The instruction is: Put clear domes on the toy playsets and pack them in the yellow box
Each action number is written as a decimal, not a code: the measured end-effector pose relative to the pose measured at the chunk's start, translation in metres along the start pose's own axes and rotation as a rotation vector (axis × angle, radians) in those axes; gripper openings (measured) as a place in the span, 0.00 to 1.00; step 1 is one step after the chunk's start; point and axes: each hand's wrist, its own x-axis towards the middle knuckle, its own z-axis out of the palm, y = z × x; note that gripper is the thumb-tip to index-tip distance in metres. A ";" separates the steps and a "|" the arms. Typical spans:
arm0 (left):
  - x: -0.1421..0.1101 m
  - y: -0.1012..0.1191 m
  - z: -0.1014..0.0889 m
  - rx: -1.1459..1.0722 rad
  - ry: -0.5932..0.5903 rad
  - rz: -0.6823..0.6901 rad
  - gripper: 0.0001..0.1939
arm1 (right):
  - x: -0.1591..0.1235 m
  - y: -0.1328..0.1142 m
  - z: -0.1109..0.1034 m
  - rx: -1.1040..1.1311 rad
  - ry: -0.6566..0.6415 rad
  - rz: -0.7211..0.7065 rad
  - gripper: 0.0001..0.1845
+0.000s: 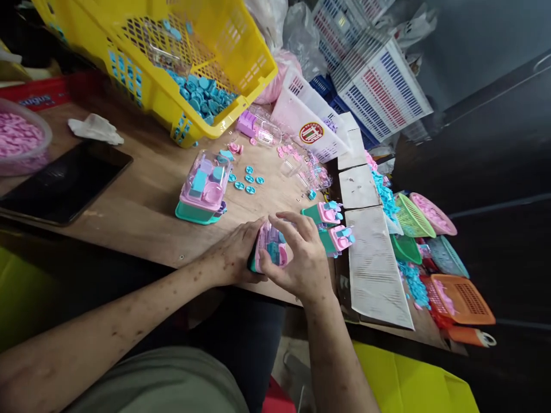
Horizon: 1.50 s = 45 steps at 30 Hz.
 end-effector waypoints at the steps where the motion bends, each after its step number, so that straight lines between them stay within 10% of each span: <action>1: 0.000 0.001 -0.001 -0.002 -0.009 -0.009 0.67 | 0.000 0.001 -0.001 0.001 -0.010 -0.017 0.26; 27: 0.004 -0.001 0.003 -0.017 0.017 -0.045 0.64 | -0.016 0.008 0.005 0.091 -0.040 0.162 0.23; 34: -0.013 0.008 -0.008 0.173 0.197 -0.027 0.74 | -0.043 -0.004 0.036 0.319 0.119 0.496 0.33; 40: -0.039 0.056 -0.046 0.568 0.500 0.279 0.31 | 0.002 -0.012 0.084 0.636 0.196 0.616 0.38; 45: -0.041 0.055 -0.059 0.631 0.355 0.313 0.09 | 0.083 0.077 0.089 0.479 0.134 0.445 0.27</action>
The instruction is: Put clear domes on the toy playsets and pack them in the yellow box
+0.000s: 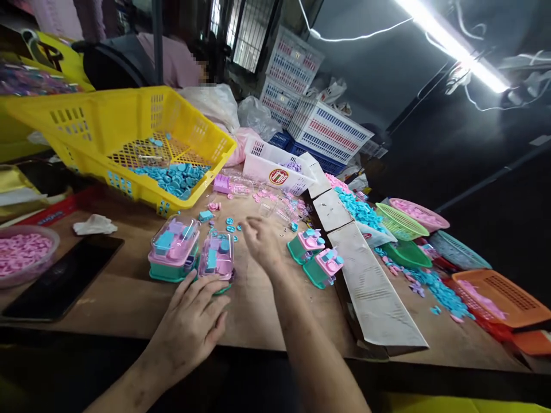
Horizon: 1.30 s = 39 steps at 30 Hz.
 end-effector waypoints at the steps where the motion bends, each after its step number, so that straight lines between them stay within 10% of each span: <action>1: -0.001 -0.001 0.001 -0.015 0.000 -0.014 0.09 | 0.023 0.013 -0.006 -0.029 0.031 0.006 0.25; 8: -0.011 0.001 0.001 -0.197 -0.036 0.136 0.15 | 0.089 0.070 -0.012 -0.097 0.044 0.005 0.18; 16: -0.005 0.010 0.024 -0.509 -0.179 -0.001 0.13 | -0.036 0.052 -0.083 -0.038 0.098 0.078 0.33; 22: 0.081 0.029 0.133 -0.537 -0.303 -0.469 0.18 | -0.170 0.039 -0.137 0.397 0.147 0.442 0.26; 26: 0.162 0.035 0.220 -0.497 -0.417 -0.503 0.44 | -0.204 0.040 -0.132 0.926 0.268 0.573 0.25; 30: 0.192 0.034 0.264 -0.492 -0.525 -0.516 0.47 | -0.220 0.036 -0.123 1.144 0.343 0.630 0.22; 34: 0.178 0.039 0.258 -0.343 -0.551 -0.555 0.40 | -0.233 0.031 -0.123 1.545 0.413 0.494 0.13; 39: 0.119 0.041 0.187 -0.048 -0.477 -0.496 0.49 | -0.229 0.018 -0.117 1.679 0.404 0.317 0.14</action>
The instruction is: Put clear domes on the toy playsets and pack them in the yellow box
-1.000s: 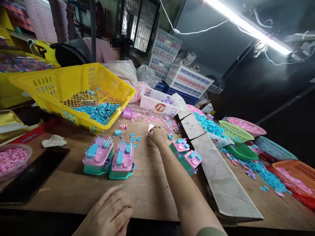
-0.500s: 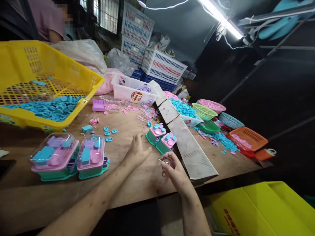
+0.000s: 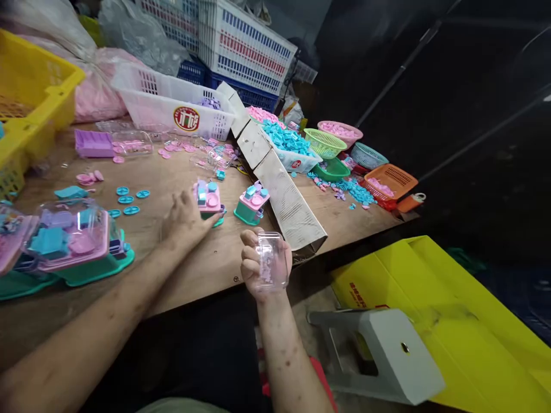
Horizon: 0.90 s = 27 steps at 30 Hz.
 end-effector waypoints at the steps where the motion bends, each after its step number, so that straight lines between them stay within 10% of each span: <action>1: -0.015 -0.010 -0.006 0.012 0.015 0.022 0.50 | 0.002 0.004 0.005 -0.051 0.023 -0.016 0.15; 11: -0.016 -0.053 -0.009 -0.295 0.001 0.109 0.59 | 0.010 0.014 0.047 -0.503 0.110 -0.090 0.15; 16: -0.067 -0.069 -0.022 -0.295 0.016 0.195 0.61 | 0.016 0.002 0.053 -0.772 0.081 -0.089 0.41; 27: -0.104 -0.090 -0.019 -0.462 -0.055 0.321 0.75 | 0.069 0.031 0.117 -1.767 -0.330 -0.328 0.19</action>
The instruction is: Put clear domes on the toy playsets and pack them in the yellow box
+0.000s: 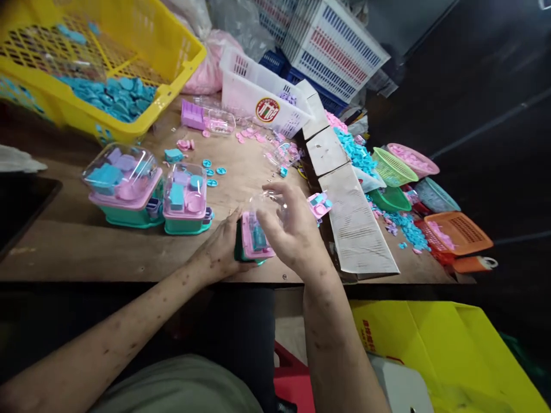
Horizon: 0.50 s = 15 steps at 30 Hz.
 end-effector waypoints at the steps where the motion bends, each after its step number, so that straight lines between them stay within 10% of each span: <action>1: 0.001 0.000 0.000 -0.012 -0.011 -0.005 0.77 | 0.003 -0.004 0.004 -0.114 -0.030 -0.053 0.18; 15: 0.003 0.003 0.000 -0.038 -0.022 0.026 0.71 | 0.002 -0.005 0.023 -0.572 -0.173 -0.161 0.18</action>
